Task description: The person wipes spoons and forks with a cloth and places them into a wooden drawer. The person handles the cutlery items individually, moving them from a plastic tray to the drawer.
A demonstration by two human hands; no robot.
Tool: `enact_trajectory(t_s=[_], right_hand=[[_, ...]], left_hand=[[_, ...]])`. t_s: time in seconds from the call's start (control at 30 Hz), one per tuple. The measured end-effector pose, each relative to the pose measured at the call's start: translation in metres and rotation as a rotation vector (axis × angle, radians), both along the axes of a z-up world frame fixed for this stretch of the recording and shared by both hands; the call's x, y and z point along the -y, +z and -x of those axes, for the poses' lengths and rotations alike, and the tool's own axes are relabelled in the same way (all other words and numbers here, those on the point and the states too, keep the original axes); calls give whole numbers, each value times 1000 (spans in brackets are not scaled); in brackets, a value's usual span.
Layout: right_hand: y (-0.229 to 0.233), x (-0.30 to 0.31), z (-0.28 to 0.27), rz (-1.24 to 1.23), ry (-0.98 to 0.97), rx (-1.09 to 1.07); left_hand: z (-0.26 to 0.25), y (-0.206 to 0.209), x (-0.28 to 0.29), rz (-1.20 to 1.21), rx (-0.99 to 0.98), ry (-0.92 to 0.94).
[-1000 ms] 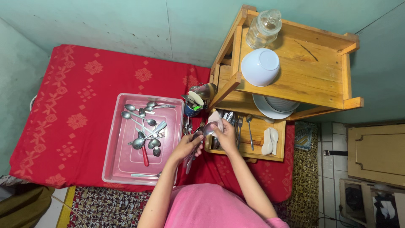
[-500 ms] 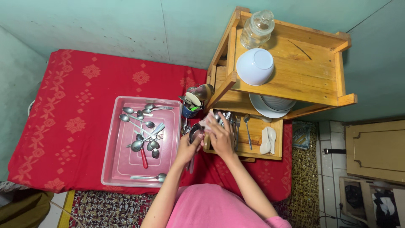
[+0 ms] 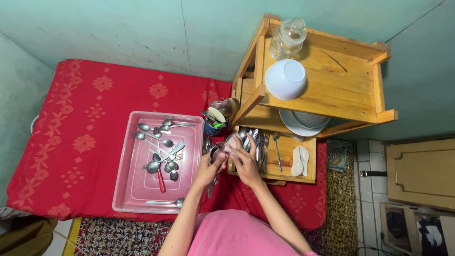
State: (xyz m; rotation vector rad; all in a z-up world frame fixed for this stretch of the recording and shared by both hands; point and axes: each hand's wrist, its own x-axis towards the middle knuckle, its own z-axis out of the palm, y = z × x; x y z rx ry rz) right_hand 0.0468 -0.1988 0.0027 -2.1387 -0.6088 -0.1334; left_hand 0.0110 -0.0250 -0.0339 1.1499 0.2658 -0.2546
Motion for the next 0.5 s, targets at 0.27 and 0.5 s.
enact_trajectory(t_s=[0.27,0.5], right_hand=[[-39,18,-17,-1017,-371,-868],[-38,-5,-7,-1228,-28,-1043]], left_hand=[[1,-4,-10,19,-25,-45],[3,6,13,-39,-54,-32]])
